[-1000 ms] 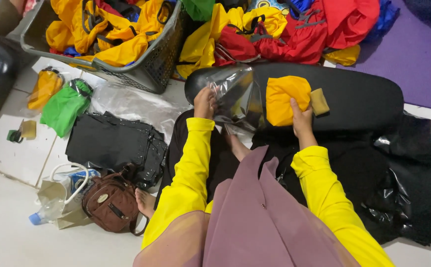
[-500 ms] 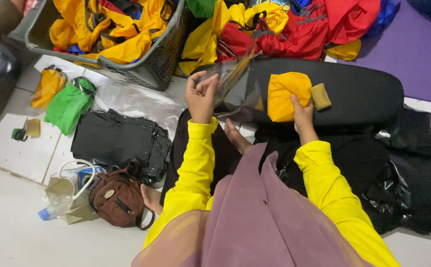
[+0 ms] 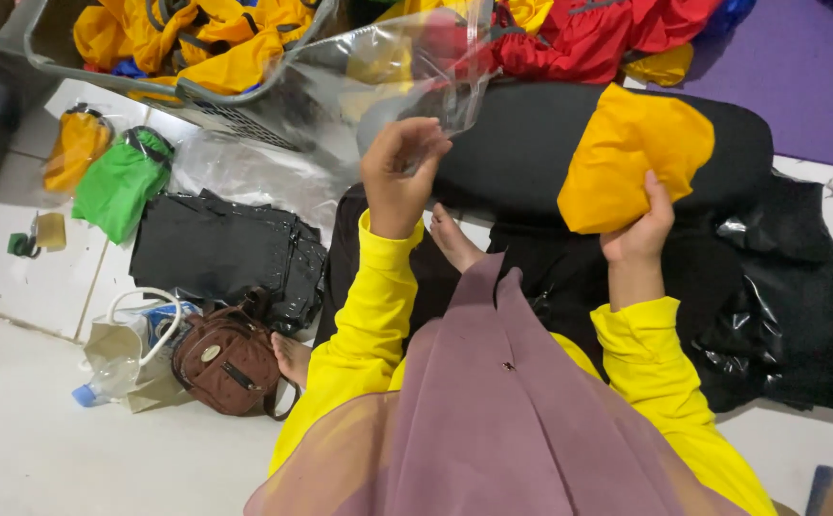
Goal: The person uses scissors to trim a strap on a yellow rain cover, then folds the cover and places it inside a clear plastic packaging bag.
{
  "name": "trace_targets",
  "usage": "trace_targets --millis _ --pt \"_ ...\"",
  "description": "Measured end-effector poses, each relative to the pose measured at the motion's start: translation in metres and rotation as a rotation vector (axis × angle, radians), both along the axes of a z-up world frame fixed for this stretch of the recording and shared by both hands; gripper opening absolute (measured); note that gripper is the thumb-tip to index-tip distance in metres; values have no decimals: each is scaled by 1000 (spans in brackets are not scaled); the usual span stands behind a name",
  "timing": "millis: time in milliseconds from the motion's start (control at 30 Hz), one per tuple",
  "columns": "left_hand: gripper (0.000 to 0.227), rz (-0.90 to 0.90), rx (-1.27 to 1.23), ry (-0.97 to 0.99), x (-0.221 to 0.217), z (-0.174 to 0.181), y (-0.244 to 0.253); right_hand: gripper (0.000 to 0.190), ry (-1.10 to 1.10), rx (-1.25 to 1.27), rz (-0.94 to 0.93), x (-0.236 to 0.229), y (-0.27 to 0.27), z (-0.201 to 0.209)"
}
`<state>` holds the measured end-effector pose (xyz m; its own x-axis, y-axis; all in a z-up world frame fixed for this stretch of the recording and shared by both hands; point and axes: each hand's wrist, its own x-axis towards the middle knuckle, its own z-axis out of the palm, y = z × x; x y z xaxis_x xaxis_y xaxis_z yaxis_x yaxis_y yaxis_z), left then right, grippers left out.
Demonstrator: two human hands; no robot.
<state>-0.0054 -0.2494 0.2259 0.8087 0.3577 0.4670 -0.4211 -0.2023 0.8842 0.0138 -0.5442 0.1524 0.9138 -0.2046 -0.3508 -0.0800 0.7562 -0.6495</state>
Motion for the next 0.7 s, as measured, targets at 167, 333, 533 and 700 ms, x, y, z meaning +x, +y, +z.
trace_targets --millis 167,333,533,700 --pt "36 30 498 -124 -10 -14 -1 36 -102 -81 74 -17 -9 47" --pt "43 -61 786 27 -37 -10 13 37 -24 -287 175 -31 -27 18" --pt "33 -173 999 350 -73 -83 19 41 24 -360 432 -50 -17 4" --pt "47 -320 807 455 -99 -38 -11 41 -84 -350 538 -61 3 30"
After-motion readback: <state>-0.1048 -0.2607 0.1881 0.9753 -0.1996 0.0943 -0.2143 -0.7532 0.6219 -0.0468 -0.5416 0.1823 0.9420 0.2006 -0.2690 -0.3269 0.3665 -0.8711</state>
